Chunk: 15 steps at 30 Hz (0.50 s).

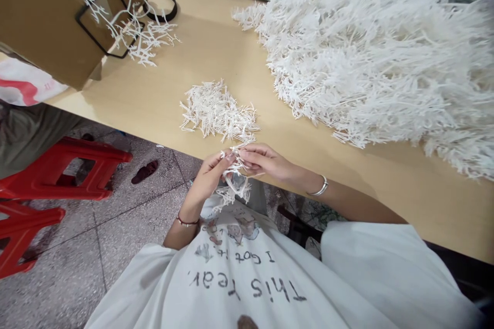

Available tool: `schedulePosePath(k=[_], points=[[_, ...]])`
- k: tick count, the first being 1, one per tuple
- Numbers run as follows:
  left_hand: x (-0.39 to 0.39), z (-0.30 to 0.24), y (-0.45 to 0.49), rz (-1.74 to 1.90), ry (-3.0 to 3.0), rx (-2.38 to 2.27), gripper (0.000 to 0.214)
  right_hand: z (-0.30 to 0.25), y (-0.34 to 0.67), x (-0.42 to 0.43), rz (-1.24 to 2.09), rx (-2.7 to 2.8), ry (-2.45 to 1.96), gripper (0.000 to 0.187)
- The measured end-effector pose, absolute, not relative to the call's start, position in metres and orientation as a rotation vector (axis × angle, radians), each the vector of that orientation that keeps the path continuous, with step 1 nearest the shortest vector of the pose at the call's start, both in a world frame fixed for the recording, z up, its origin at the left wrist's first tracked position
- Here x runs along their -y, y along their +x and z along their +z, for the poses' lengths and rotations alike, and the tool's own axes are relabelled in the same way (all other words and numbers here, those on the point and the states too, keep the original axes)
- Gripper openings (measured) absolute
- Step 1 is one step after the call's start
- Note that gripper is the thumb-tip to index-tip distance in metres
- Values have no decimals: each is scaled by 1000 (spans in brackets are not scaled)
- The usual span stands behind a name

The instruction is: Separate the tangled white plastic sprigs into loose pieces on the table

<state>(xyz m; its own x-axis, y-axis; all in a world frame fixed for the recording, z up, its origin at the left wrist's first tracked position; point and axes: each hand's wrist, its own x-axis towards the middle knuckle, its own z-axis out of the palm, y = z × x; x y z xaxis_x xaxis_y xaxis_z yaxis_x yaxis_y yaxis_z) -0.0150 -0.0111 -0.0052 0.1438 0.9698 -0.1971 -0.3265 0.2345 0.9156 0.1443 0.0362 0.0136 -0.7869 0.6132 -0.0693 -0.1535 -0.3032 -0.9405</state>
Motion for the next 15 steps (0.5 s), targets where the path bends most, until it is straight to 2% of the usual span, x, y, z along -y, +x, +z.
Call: schedulePosePath(k=[4, 11, 15], points=[[7, -8, -13, 1004, 637, -849, 33, 16, 147, -35, 2277, 1317, -544, 35], [5, 1, 1, 1039, 516, -669, 42, 18, 147, -29, 2406, 1050, -478, 34], [5, 0, 3, 965, 469, -646, 47, 19, 145, -24, 2456, 973, -445, 40]])
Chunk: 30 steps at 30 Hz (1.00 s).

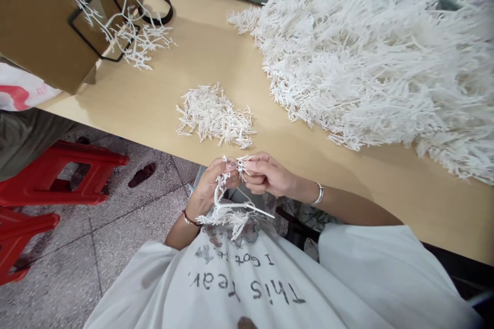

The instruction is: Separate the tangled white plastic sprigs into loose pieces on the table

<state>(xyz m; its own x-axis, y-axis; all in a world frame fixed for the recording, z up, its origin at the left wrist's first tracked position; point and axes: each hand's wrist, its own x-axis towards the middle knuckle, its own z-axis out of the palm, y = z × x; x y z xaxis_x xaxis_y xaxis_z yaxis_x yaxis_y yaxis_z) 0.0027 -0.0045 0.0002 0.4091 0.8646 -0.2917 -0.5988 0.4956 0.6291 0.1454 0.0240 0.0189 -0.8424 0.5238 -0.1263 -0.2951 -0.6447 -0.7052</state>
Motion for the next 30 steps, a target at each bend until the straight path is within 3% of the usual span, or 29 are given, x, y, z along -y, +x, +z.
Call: schedulePosePath(k=[10, 20, 30], points=[[-5, 6, 7, 809, 170, -591, 50, 19, 145, -21, 2449, 875, -513, 43], [-2, 7, 10, 922, 151, -505, 46, 16, 147, -30, 2569, 759, -457, 40], [3, -12, 19, 951, 82, -569, 59, 16, 148, -29, 2578, 808, -392, 40]])
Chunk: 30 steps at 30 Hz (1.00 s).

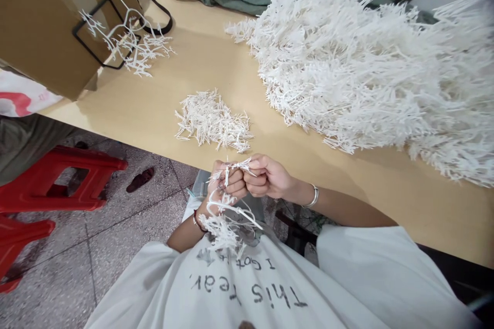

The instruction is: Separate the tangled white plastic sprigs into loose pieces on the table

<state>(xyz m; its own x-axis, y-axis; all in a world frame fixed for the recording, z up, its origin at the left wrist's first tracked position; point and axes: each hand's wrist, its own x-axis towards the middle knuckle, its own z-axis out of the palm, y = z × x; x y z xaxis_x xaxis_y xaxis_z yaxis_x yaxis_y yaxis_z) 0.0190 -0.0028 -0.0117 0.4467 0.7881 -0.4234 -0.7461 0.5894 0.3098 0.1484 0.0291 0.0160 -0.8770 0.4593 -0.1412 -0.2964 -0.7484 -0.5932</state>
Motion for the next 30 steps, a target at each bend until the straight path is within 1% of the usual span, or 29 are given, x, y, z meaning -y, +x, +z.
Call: schedulePosePath(k=[5, 8, 10, 12, 14, 16, 20, 23, 26, 30], points=[[4, -13, 19, 1008, 106, -612, 58, 15, 148, -28, 2507, 896, -404, 43], [-1, -10, 10, 1147, 201, -605, 57, 21, 150, -33, 2293, 1199, -445, 43], [-4, -4, 0, 1234, 279, -584, 53, 25, 153, -41, 1955, 1603, -572, 41], [-7, 2, -7, 1284, 343, -599, 48, 25, 155, -51, 1448, 1991, -751, 38], [-7, 5, -11, 1306, 388, -653, 44, 20, 158, -60, 997, 2216, -886, 35], [-6, 4, -11, 1330, 417, -722, 40, 11, 159, -66, 746, 2329, -953, 35], [-3, -7, -6, 1393, 465, -841, 30, 0, 161, -70, 532, 2407, -1060, 40], [-2, -11, -4, 1397, 501, -909, 24, 0, 161, -68, 437, 2334, -1171, 39], [-3, -12, -3, 1399, 512, -954, 23, 4, 160, -66, 365, 2176, -1227, 31], [-3, -11, -1, 1387, 511, -996, 26, 7, 158, -65, 341, 2094, -1094, 15]])
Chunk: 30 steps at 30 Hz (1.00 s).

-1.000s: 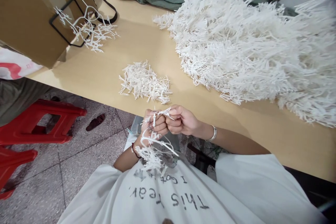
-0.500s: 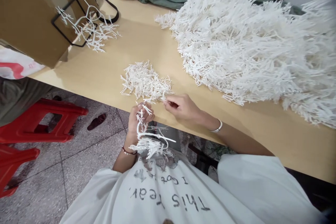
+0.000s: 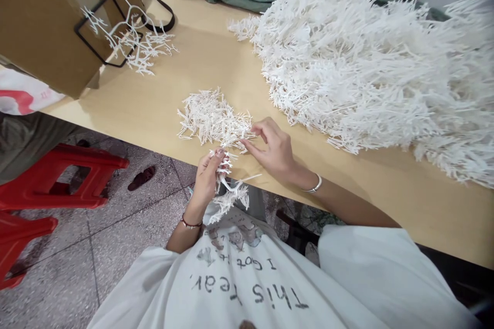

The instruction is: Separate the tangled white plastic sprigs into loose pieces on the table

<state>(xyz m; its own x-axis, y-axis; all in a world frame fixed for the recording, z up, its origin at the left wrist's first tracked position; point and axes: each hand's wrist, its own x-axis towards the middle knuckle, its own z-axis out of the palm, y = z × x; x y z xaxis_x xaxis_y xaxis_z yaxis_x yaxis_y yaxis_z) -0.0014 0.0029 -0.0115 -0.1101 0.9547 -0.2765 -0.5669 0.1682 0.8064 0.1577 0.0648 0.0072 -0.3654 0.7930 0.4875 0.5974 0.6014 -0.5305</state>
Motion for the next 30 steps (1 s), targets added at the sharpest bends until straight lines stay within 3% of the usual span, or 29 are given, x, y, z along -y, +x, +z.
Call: schedulePosePath(k=[3, 10, 17, 23, 30], points=[[-2, -13, -1, 1349, 538, -1039, 29, 8, 156, -64, 416, 2116, -970, 14], [-3, -14, -5, 1262, 626, -1038, 31, 7, 154, -62, 537, 2267, -557, 39], [-4, -9, -7, 1189, 613, -1051, 31, 2, 151, -62, 453, 2321, -546, 18], [-4, -9, -8, 1172, 672, -987, 28, 2, 149, -55, 609, 2302, -529, 17], [-5, -9, -8, 989, 525, -664, 37, 20, 146, -40, 1241, 2061, -591, 30]])
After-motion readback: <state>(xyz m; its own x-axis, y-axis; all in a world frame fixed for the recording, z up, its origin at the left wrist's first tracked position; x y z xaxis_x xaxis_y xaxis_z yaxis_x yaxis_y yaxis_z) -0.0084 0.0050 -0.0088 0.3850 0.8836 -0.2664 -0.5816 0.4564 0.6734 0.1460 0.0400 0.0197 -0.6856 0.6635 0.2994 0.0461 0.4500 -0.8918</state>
